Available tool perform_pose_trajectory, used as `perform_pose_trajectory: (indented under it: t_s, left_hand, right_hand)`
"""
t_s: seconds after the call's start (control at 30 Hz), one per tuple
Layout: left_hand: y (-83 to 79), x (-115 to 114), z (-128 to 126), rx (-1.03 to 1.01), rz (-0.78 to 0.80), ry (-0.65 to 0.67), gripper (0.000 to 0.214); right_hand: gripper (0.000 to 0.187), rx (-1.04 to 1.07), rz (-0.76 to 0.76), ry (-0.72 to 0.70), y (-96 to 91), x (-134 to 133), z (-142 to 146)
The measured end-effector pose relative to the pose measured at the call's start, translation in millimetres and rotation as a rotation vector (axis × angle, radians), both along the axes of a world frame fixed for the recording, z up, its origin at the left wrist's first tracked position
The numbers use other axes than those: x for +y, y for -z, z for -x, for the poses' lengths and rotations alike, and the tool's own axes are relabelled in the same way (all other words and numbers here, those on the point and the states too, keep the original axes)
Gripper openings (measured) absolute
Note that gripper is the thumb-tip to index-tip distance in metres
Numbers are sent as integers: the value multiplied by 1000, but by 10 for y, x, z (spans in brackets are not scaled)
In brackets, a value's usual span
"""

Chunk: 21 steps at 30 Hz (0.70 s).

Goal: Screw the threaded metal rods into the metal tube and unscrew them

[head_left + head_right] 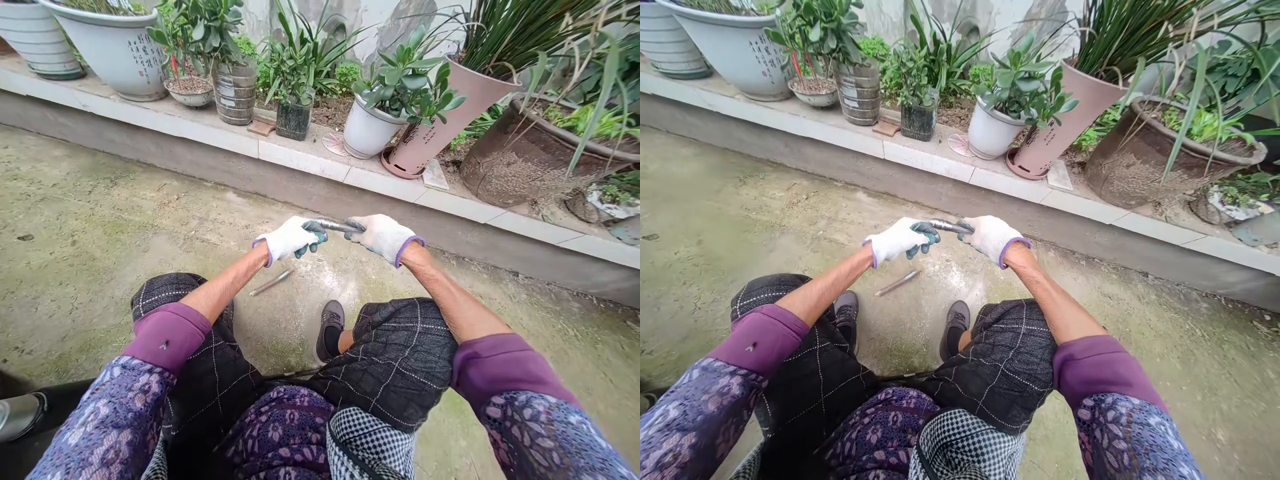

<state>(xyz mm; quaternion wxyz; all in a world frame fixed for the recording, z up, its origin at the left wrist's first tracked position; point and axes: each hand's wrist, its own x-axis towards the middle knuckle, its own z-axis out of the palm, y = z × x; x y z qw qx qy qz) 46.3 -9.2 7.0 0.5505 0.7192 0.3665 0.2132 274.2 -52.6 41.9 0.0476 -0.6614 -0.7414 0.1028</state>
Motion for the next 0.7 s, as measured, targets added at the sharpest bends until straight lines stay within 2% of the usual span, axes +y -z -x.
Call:
perform_pose_trajectory:
  t_s: [0.1, 0.23, 0.3, 0.37, 0.43, 0.53, 0.6, 0.7]
  left_hand:
    - [11, -25, -33, -83, 61, 18, 24]
    - [37, 35, -7, -142, 80, -15, 27]
    - [62, 85, 15, -133, 73, -42, 26]
    - [78, 139, 36, -122, 51, -75, 24]
    - [72, 184, 59, -111, 3, -97, 21]
    - [19, 195, 87, -49, -70, -103, 15]
    - [-16, 154, 85, 26, -85, -80, 12]
    - [-14, 61, 43, 63, -38, -32, 13]
  right_hand:
    - [32, 181, -39, 78, -48, -31, 37]
    - [34, 622, 94, 187, -145, -109, 113]
    - [37, 799, 165, 166, -195, -146, 118]
    - [41, 875, 259, 116, -231, -180, 94]
    - [46, 813, 392, 42, -233, -205, 57]
    - [44, 528, 536, -50, -166, -199, 9]
    - [37, 310, 499, -51, -97, -158, -11]
    - [30, 62, 290, -25, -24, -71, -29]
